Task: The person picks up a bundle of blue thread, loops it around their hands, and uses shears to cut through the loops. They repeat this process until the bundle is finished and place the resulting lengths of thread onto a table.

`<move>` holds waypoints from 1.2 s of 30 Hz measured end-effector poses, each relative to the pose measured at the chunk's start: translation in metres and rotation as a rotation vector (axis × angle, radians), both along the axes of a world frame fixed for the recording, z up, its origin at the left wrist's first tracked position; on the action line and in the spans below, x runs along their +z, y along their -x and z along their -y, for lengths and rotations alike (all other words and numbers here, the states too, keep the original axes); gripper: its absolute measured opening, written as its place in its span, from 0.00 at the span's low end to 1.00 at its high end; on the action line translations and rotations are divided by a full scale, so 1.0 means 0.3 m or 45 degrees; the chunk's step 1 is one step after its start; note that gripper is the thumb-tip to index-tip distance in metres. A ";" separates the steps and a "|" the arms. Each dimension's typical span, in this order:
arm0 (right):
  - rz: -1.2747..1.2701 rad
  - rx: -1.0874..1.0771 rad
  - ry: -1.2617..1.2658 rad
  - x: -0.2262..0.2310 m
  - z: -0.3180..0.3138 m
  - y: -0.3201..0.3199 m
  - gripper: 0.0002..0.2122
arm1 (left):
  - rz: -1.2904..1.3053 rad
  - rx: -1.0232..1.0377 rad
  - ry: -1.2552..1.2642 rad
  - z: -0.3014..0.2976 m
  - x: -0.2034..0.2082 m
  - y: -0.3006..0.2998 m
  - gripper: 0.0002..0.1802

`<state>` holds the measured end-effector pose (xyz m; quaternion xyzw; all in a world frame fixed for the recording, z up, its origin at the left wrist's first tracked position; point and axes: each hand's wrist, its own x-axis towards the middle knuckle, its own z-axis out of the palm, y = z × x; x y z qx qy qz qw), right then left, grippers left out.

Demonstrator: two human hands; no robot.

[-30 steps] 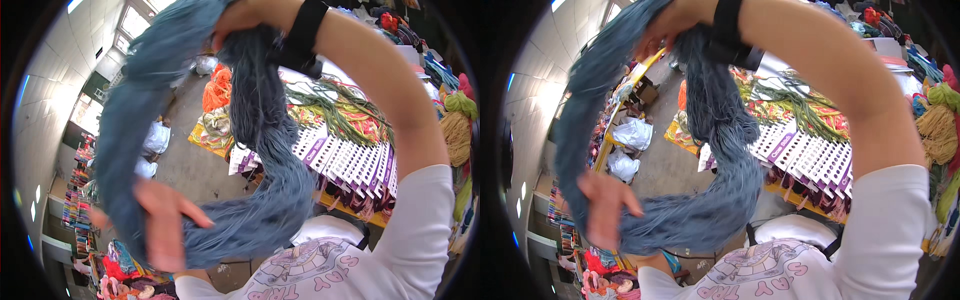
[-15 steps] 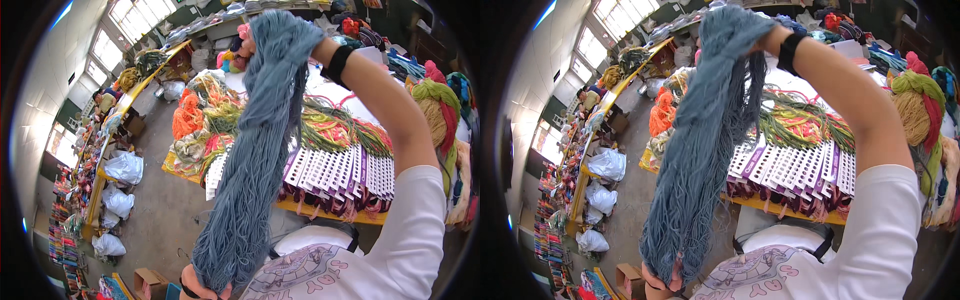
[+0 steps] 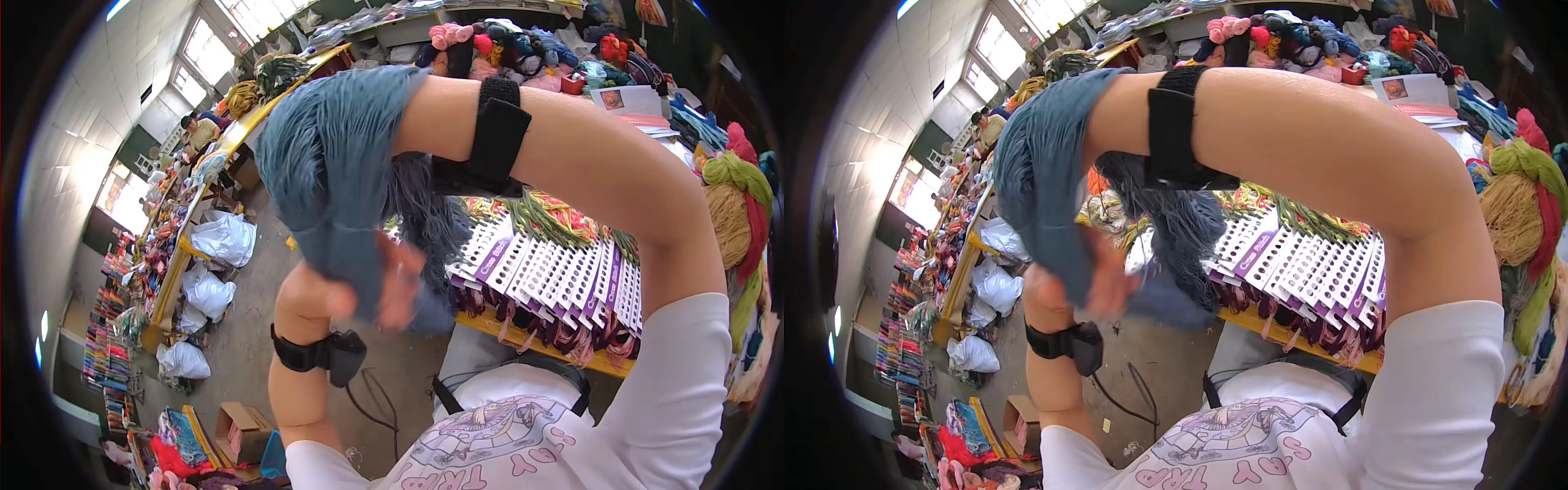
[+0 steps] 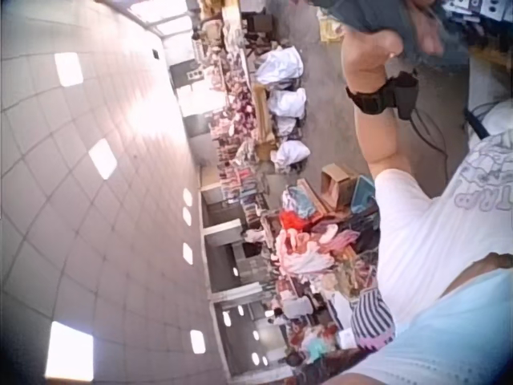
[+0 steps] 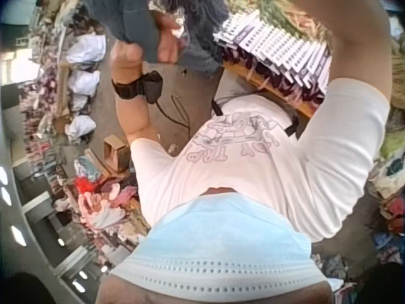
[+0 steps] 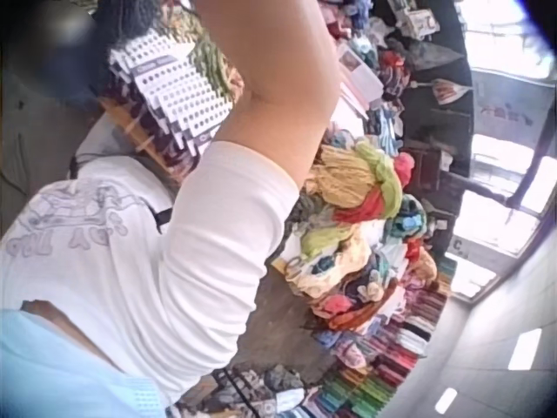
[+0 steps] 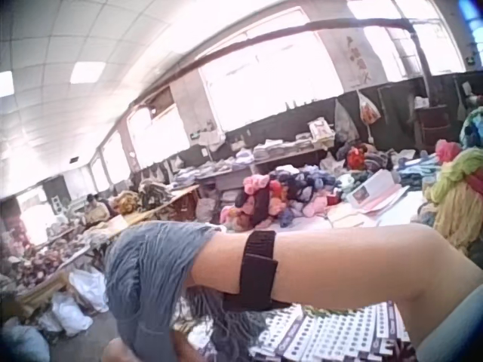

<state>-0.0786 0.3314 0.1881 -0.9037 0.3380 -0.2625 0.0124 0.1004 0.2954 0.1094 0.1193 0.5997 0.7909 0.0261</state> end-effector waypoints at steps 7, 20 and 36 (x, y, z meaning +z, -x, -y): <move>-0.762 -0.493 0.432 -0.346 0.019 -0.009 0.14 | -0.634 0.201 -0.259 0.076 0.301 0.060 0.21; 0.361 0.263 -0.194 -0.503 -0.287 -0.191 0.24 | -0.276 0.748 0.573 0.511 0.446 0.095 0.51; 0.644 -0.068 -0.744 -0.423 -0.571 -0.159 0.24 | -0.236 1.258 2.629 0.841 -0.174 -0.205 0.24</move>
